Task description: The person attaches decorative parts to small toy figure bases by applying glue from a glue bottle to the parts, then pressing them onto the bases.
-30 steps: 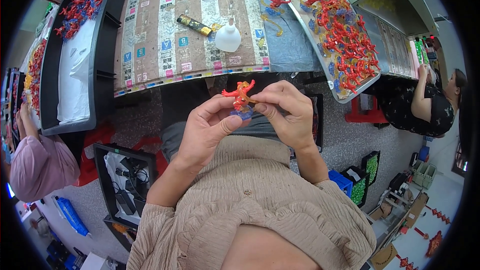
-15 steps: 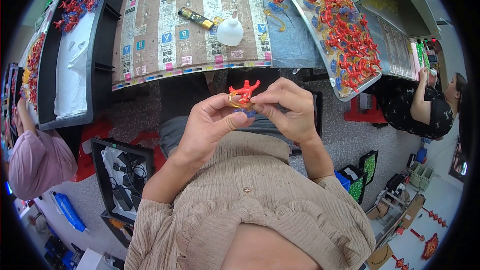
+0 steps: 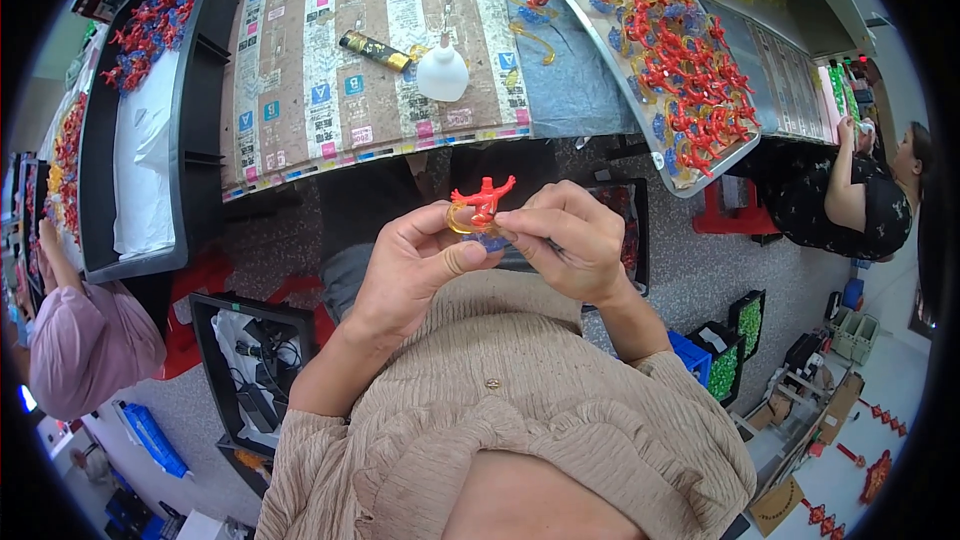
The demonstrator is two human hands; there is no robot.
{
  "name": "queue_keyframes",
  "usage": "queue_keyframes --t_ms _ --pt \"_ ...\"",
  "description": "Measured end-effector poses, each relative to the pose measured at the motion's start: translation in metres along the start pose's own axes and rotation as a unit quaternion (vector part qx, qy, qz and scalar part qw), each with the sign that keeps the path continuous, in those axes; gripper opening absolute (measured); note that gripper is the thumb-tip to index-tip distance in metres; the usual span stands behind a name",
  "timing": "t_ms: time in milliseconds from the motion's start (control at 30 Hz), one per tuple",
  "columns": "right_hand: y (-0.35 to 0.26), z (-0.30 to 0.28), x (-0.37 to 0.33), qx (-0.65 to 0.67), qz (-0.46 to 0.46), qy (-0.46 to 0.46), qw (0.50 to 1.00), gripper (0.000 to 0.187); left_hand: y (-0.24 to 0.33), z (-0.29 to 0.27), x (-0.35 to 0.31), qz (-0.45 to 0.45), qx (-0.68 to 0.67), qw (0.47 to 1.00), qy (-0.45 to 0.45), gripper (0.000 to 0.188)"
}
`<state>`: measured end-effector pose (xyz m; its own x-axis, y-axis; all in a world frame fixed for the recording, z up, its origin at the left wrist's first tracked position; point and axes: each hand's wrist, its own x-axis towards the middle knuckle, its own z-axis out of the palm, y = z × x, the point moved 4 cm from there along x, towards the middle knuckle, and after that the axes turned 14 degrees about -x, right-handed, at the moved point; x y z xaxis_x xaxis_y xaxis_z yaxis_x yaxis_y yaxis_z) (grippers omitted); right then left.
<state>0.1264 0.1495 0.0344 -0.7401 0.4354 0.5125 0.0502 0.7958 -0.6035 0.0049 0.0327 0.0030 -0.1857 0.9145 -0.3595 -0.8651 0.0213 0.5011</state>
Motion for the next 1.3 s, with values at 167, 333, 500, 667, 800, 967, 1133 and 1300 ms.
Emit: queue_keyframes --t_ms 167,333,500,667,800,967,1133,1300 --pt "-0.003 -0.001 -0.004 0.008 -0.022 0.033 0.999 0.023 -0.001 0.002 -0.001 0.001 0.007 1.000 -0.006 0.032" --pt "-0.004 0.001 -0.007 0.000 -0.043 0.045 0.998 0.024 0.000 0.005 -0.003 0.006 0.031 0.999 -0.015 0.033" --pt "-0.005 0.000 -0.008 0.009 -0.038 0.054 0.998 0.024 0.000 0.007 -0.003 0.035 0.079 0.996 -0.019 0.034" --pt "-0.007 0.001 -0.014 -0.024 -0.049 0.059 0.997 0.023 -0.005 0.004 -0.003 0.031 0.085 0.996 -0.015 0.035" --pt "-0.008 0.001 -0.015 -0.024 -0.067 0.068 0.995 0.024 -0.010 0.002 -0.003 0.021 0.065 0.998 -0.018 0.036" --pt "-0.008 -0.002 -0.018 -0.006 -0.074 0.074 0.995 0.024 -0.011 0.003 -0.003 0.029 0.083 0.996 -0.028 0.041" --pt "-0.008 0.002 -0.026 -0.004 -0.065 0.103 0.993 0.024 -0.011 0.004 -0.002 0.038 0.086 0.995 -0.029 0.040" --pt "-0.006 0.002 -0.026 -0.015 -0.076 0.102 0.992 0.023 -0.011 0.000 -0.002 0.047 0.133 0.989 -0.042 0.035"
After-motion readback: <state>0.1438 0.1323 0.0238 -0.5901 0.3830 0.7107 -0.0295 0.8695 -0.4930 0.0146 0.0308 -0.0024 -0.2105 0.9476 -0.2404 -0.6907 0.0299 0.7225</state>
